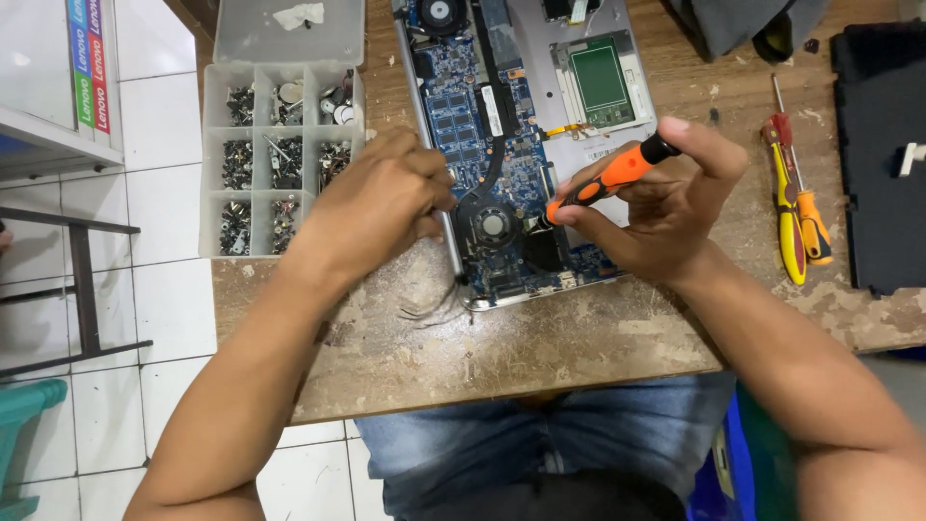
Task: The person is using a screwdriver to work on the internal components of an open laptop, specifically focusing on the motherboard and fan area.
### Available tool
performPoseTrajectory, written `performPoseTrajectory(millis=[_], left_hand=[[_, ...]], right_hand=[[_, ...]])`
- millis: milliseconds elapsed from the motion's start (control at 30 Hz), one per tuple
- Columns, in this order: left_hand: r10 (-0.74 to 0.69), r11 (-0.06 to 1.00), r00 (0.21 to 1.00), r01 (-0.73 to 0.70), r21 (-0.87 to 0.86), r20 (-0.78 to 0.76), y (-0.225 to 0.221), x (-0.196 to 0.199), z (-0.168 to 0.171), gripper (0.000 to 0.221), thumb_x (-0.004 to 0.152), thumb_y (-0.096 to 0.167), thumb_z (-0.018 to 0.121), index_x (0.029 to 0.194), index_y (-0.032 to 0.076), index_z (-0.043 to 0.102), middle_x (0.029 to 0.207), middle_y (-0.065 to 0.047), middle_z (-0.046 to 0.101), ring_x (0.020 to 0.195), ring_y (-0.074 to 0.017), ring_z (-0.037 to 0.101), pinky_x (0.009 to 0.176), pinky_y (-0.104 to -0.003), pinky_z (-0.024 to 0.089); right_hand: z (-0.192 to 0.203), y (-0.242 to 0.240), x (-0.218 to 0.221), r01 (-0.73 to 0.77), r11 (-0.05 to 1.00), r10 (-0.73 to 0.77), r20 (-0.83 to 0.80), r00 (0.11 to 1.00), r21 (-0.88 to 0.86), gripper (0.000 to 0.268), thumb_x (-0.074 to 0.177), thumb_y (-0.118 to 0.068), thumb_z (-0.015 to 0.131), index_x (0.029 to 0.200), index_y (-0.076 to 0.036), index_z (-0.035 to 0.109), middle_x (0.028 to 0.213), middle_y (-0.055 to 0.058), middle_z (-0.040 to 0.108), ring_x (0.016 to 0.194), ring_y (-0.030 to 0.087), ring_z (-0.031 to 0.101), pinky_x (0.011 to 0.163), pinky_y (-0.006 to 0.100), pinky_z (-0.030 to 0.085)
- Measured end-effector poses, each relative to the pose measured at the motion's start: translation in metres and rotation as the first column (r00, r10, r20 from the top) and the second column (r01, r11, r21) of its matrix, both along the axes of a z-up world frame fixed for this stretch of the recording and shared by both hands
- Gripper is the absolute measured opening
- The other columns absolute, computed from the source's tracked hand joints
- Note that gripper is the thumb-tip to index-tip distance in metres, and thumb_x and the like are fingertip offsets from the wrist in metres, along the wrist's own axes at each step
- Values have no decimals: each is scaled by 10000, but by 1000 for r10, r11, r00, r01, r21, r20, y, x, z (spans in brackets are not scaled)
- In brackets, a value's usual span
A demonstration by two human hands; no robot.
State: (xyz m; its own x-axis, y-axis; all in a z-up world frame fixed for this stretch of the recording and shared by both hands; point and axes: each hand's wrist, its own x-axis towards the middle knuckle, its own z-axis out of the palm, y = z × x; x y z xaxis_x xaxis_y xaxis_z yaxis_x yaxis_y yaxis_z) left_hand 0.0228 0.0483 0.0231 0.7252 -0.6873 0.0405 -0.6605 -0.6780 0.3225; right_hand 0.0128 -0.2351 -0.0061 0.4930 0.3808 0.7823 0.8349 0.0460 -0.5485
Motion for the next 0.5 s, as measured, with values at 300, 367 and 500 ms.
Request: performPoseTrajectory(millis=[300,367,500], left_hand=[[-235,967,948,251,-48,216,-50,-21,-25,335,793,421,847,736,106,748,766,9,615,837,-247,482,971,-448,404],[-226,961,932,261,-91,284,-59,-25,-35,348,802,423,840,727,98,740,768,-20,624,843,-269,498,958,-453,416],[-168,962,882,245,-124,441,-81,-40,-47,426,811,486,856,736,85,735,774,-63,651,870,-294,541,904,-427,463]], right_hand=[[-2,-5,-1,64,998,-64,-22,998,-1,905,862,162,829,1451,-81,187,819,264,606,747,371,739,741,438,682],[-1,-5,-2,76,997,-76,-18,997,-9,889,870,152,830,1445,-70,190,818,262,602,730,366,736,733,432,680],[-14,-17,1,134,990,-134,20,991,-31,846,890,136,845,1453,30,223,1173,316,567,742,348,740,714,395,672]])
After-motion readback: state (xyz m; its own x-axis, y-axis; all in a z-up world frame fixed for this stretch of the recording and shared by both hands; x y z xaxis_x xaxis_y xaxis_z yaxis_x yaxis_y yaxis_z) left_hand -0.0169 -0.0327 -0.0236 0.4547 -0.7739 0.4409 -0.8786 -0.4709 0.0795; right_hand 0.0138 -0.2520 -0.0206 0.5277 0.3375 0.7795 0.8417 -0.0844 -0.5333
